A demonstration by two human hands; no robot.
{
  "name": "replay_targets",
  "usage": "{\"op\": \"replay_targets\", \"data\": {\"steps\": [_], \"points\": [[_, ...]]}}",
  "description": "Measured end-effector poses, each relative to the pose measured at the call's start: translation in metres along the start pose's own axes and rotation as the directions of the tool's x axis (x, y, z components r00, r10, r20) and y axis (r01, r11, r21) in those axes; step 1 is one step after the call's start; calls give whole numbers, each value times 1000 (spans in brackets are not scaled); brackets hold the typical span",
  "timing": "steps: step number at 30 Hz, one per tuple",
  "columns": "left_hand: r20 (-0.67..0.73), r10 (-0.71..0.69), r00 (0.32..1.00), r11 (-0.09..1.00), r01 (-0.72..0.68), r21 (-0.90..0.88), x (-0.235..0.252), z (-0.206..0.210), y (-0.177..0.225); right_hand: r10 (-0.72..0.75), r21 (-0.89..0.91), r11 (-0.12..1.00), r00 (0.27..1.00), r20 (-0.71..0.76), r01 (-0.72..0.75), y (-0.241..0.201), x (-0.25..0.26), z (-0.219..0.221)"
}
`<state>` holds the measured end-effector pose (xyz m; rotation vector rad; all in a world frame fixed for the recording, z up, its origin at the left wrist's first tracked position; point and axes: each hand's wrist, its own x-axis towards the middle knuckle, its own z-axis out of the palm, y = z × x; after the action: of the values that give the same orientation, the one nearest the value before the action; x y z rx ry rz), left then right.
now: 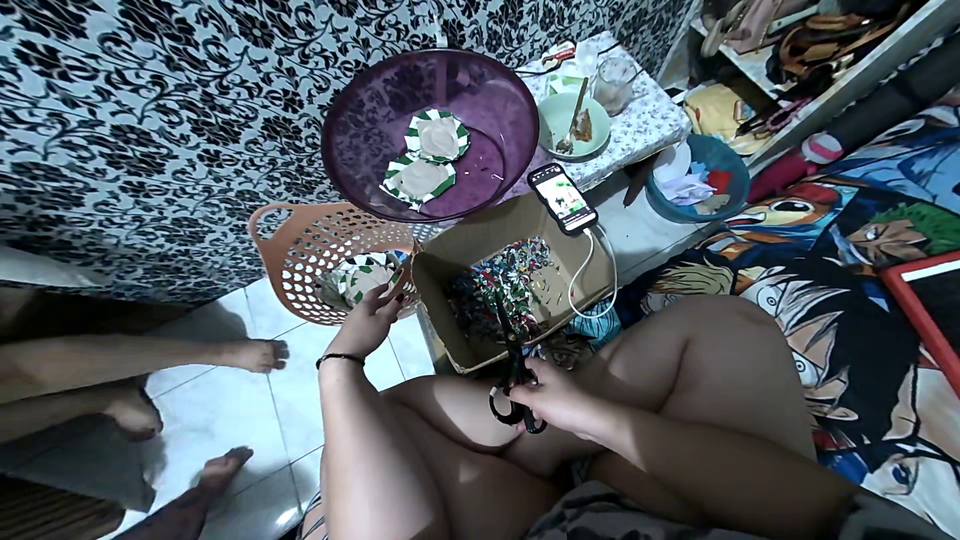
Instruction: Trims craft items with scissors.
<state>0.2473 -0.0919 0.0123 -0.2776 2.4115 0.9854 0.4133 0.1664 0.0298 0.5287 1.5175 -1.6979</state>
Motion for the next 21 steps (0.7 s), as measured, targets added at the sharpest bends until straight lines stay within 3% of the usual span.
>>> {"op": "replay_targets", "data": {"steps": [21], "points": [[3,0,1000,1000,0,-1,1,-1,-1,-9,-17,1000,1000,1,9,0,0,-1]]}}
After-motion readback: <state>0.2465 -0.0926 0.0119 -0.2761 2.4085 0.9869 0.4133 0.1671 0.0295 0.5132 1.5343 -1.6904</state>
